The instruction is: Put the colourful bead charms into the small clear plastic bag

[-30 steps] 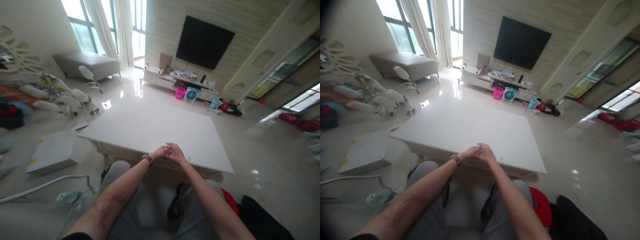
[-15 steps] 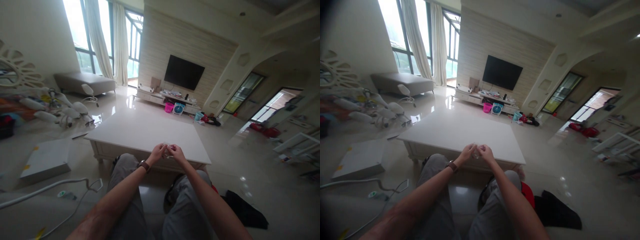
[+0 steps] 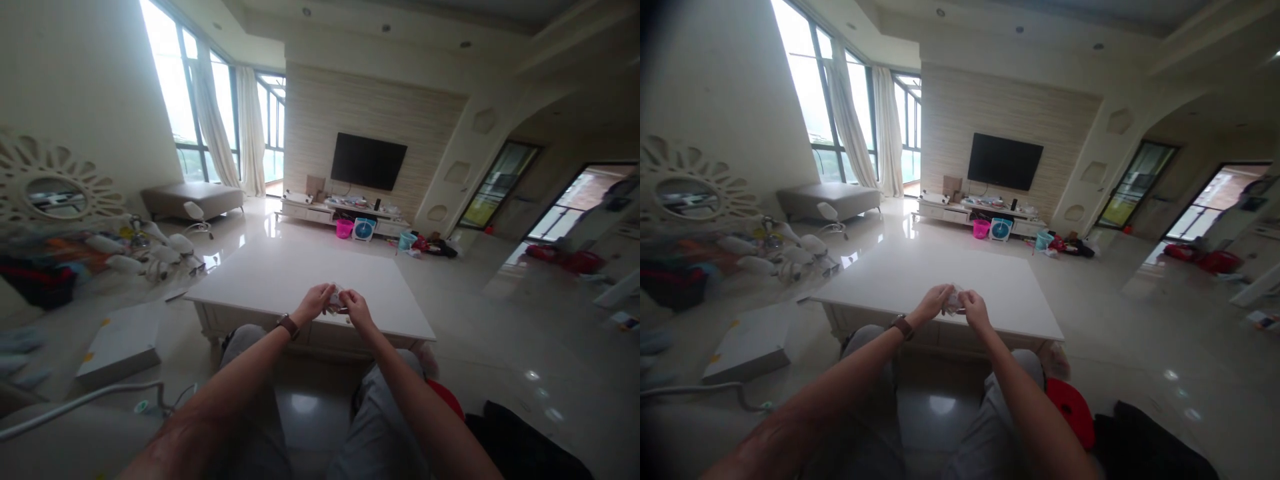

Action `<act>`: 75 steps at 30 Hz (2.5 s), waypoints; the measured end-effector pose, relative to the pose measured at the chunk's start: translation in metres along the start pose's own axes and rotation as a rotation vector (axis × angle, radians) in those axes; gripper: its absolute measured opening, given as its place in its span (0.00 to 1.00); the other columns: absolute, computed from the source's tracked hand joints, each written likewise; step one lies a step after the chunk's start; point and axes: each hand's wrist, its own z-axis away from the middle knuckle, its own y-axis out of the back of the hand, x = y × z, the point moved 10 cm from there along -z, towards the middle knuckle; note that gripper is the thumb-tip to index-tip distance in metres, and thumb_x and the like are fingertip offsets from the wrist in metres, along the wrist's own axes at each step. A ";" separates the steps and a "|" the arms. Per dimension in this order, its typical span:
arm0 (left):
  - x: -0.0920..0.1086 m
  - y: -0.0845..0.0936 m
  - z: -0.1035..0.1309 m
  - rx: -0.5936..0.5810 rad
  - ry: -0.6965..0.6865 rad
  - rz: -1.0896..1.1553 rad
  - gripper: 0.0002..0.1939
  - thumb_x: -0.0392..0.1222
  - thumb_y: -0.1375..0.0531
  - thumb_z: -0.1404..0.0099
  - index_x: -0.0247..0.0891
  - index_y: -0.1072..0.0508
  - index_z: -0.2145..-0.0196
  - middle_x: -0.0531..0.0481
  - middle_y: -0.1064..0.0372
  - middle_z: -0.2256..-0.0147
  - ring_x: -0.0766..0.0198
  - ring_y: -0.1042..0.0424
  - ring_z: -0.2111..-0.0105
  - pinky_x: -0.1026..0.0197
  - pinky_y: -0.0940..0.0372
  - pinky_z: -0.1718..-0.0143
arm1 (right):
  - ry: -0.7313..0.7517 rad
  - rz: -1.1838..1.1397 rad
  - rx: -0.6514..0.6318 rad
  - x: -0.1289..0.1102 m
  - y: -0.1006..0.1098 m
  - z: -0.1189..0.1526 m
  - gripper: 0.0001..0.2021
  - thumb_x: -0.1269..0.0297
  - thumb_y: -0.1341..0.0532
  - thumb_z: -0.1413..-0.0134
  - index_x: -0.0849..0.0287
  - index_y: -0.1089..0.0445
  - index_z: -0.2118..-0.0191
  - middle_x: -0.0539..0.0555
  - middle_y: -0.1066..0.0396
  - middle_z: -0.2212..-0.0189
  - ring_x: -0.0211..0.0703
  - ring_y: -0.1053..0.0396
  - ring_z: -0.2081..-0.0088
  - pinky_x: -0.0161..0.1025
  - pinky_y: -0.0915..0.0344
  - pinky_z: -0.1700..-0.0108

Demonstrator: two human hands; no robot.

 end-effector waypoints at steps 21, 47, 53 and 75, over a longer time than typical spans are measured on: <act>-0.051 0.019 -0.024 0.256 0.036 -0.160 0.11 0.45 0.39 0.40 0.38 0.27 0.62 0.40 0.27 0.65 0.50 0.30 0.56 0.54 0.37 0.53 | 0.065 0.133 0.194 0.021 0.000 -0.015 0.25 0.35 0.42 0.45 0.56 0.34 0.68 0.46 0.36 0.79 0.36 0.36 0.79 0.33 0.34 0.79; -0.181 0.019 -0.113 0.236 0.475 0.742 0.28 0.58 0.50 0.32 0.34 0.28 0.48 0.44 0.24 0.63 0.65 0.31 0.76 0.64 0.39 0.79 | -0.317 -0.502 0.308 0.134 -0.039 -0.142 0.13 0.50 0.46 0.39 0.54 0.37 0.58 0.46 0.31 0.72 0.35 0.35 0.81 0.32 0.38 0.81; -0.174 0.031 -0.107 0.381 0.442 0.753 0.31 0.60 0.58 0.33 0.33 0.28 0.54 0.36 0.26 0.52 0.49 0.25 0.56 0.53 0.29 0.63 | -0.120 -0.057 0.363 0.110 -0.038 -0.137 0.08 0.56 0.46 0.39 0.54 0.37 0.61 0.53 0.31 0.60 0.46 0.30 0.54 0.45 0.29 0.50; -0.178 0.028 -0.085 0.590 0.569 1.433 0.13 0.42 0.42 0.43 0.31 0.23 0.68 0.39 0.23 0.69 0.49 0.22 0.63 0.48 0.28 0.57 | 0.398 0.707 0.190 0.035 -0.050 -0.108 0.26 0.52 0.29 0.55 0.59 0.30 0.52 0.58 0.26 0.58 0.51 0.29 0.57 0.48 0.29 0.53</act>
